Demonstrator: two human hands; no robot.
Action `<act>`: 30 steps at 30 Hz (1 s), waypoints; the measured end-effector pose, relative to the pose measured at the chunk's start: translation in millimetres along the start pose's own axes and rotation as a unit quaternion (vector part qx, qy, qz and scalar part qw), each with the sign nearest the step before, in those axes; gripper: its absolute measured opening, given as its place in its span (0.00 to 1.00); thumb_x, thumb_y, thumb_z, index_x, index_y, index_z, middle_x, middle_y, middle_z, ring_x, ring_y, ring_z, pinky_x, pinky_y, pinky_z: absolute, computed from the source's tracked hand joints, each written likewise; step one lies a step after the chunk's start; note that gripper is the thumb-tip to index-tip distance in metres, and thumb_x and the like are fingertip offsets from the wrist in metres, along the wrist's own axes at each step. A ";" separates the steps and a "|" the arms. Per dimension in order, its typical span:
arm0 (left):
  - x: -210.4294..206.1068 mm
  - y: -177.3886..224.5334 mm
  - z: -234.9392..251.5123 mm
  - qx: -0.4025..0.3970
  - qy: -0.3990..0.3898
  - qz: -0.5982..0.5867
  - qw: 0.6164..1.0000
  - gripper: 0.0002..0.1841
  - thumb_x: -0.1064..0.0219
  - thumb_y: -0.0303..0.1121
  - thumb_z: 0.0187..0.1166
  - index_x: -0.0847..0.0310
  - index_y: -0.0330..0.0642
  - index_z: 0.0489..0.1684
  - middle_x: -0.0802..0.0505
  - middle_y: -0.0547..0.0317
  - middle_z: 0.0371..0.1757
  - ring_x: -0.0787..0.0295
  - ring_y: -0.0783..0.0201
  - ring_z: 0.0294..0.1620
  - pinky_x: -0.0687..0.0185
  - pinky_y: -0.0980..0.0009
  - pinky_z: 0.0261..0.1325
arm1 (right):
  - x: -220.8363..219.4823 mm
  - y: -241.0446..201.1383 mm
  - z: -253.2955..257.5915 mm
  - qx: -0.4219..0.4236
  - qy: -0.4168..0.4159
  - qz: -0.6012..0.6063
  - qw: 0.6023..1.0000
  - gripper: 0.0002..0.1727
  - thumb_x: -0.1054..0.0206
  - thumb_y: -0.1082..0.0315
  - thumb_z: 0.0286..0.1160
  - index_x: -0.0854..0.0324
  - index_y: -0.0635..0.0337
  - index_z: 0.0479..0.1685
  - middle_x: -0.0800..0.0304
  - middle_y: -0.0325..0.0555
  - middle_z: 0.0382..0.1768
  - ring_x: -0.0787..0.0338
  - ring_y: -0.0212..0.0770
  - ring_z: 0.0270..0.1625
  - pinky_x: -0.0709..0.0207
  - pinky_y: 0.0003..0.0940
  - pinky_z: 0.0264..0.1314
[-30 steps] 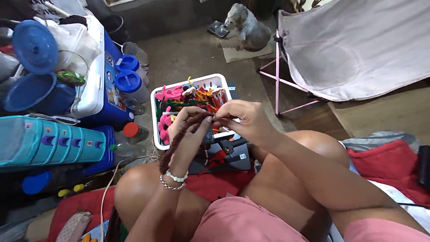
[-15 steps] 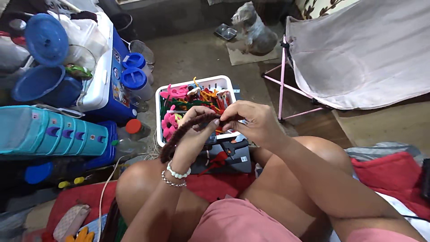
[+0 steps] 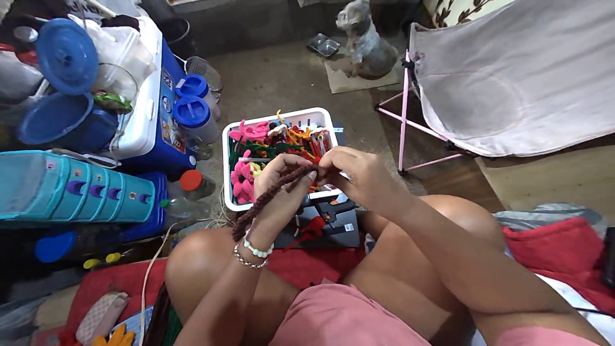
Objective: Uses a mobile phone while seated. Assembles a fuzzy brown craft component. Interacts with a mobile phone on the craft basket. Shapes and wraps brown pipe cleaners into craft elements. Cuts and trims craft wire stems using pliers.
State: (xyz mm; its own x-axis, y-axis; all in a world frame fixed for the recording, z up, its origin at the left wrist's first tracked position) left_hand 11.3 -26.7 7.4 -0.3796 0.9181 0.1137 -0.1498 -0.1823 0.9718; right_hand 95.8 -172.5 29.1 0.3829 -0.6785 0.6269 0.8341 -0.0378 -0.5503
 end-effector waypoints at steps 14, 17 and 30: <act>-0.3 -13.5 -2.1 0.176 -0.047 -0.199 0.963 0.11 0.31 0.17 0.73 0.15 0.39 0.50 0.07 0.57 0.44 0.08 0.65 0.46 0.10 0.69 0.56 | 0.9 -7.6 -0.7 0.059 -0.007 0.007 0.998 0.07 0.32 0.69 0.80 0.10 0.61 0.41 0.09 0.44 0.41 0.09 0.32 0.47 0.15 0.23 0.53; 0.4 -9.6 -1.0 0.117 -0.048 -0.102 0.987 0.11 0.29 0.22 0.75 0.14 0.43 0.52 0.07 0.62 0.47 0.08 0.68 0.47 0.10 0.69 0.55 | 1.2 0.0 0.5 0.014 -0.015 0.048 0.999 0.07 0.29 0.66 0.78 0.10 0.61 0.40 0.09 0.42 0.41 0.10 0.30 0.47 0.15 0.23 0.53; -2.2 -0.9 -2.0 -0.059 -0.003 0.111 0.992 0.10 0.27 0.26 0.74 0.13 0.42 0.51 0.05 0.65 0.43 0.08 0.75 0.43 0.09 0.75 0.49 | 6.6 4.5 -0.2 -0.099 0.012 0.015 0.995 0.07 0.26 0.65 0.75 0.12 0.60 0.39 0.09 0.39 0.36 0.09 0.28 0.40 0.13 0.24 0.47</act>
State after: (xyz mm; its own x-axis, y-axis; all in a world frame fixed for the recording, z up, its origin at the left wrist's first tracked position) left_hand 10.4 -29.3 5.8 -0.4093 0.8530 0.3239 -0.1698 -0.4200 0.8915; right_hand 102.1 -177.3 30.7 0.3953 -0.6992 0.5957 0.7261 -0.1594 -0.6688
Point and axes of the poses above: each hand's wrist, its own z-axis towards the middle knuckle, its own x-axis out of the back of the hand, y = z × x, the point moved 5 cm from there along z, towards the middle knuckle
